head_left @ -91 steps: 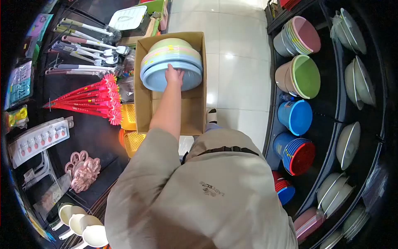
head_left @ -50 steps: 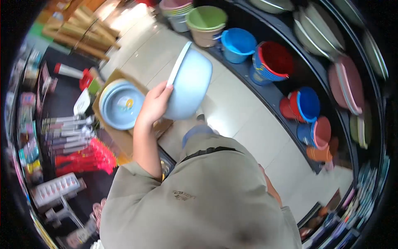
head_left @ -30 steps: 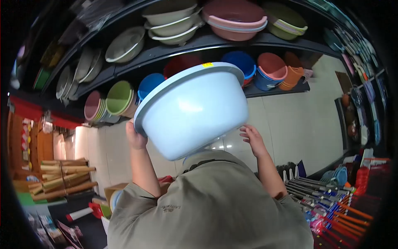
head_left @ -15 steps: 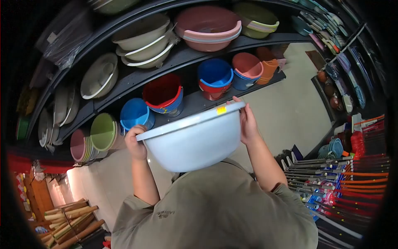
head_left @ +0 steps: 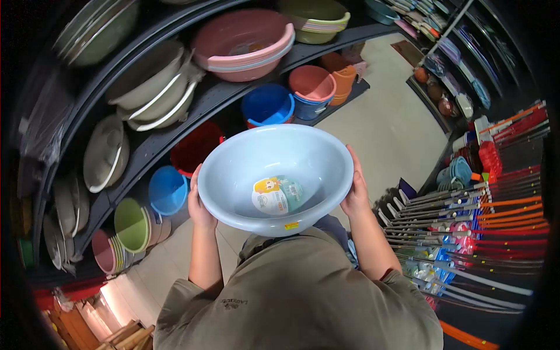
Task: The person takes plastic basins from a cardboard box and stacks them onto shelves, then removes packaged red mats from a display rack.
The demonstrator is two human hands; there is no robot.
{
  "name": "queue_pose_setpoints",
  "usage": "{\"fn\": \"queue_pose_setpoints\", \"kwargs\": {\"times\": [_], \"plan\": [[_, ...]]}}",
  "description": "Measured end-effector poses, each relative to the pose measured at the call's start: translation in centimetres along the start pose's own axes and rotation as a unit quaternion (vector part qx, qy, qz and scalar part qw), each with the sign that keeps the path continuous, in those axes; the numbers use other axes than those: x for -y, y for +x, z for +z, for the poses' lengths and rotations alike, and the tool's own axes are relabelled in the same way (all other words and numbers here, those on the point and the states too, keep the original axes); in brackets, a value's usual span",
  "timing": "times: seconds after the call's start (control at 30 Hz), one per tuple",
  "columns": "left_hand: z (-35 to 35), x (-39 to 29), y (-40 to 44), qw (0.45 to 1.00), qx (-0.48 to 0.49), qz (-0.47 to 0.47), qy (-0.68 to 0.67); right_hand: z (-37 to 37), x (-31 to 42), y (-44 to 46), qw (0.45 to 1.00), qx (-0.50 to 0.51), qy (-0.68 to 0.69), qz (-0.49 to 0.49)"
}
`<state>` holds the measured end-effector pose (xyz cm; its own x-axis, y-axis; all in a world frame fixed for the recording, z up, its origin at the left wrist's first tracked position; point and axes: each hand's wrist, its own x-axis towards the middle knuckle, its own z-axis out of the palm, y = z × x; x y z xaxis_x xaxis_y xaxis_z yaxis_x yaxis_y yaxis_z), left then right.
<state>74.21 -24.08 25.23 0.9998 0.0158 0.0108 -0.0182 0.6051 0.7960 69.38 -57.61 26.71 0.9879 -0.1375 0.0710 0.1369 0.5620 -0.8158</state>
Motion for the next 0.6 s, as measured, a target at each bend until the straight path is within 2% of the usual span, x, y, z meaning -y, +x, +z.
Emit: {"fn": "queue_pose_setpoints", "kwargs": {"times": [0.13, 0.2, 0.23, 0.27, 0.33, 0.37, 0.47, 0.6], "plan": [[6.2, 2.8, 4.1, 0.997, 0.049, -0.050, 0.036, -4.1, 2.9, -1.0, 0.998, -0.063, 0.012, -0.017], [9.6, 5.4, 6.4, 0.985, 0.120, -0.065, 0.104, -7.4, 4.3, -1.7, 0.994, -0.097, 0.035, -0.037], [11.4, 6.9, 7.5, 0.981, 0.145, -0.088, 0.096, -9.1, 5.1, -1.9, 0.992, -0.112, 0.046, -0.046], [12.8, 8.6, 8.6, 0.972, 0.177, -0.112, 0.104, -10.4, 6.3, -2.1, 0.990, -0.131, 0.002, -0.051], [17.6, 10.8, 9.3, 0.962, 0.185, -0.147, 0.140, -13.4, 8.0, -1.9, 0.982, -0.177, 0.017, -0.071], [19.7, 12.2, 9.7, 0.959, 0.205, -0.157, 0.117, -15.1, 8.9, -1.6, 0.978, -0.187, 0.035, -0.087], [25.3, 15.8, 11.0, 0.949, 0.241, -0.174, 0.109, -19.3, 12.4, -0.3, 0.966, -0.213, 0.083, -0.120], [31.7, 19.2, 13.2, 0.951, 0.250, -0.153, 0.101, -23.5, 17.8, 3.3, 0.966, -0.212, 0.059, -0.137]]}}
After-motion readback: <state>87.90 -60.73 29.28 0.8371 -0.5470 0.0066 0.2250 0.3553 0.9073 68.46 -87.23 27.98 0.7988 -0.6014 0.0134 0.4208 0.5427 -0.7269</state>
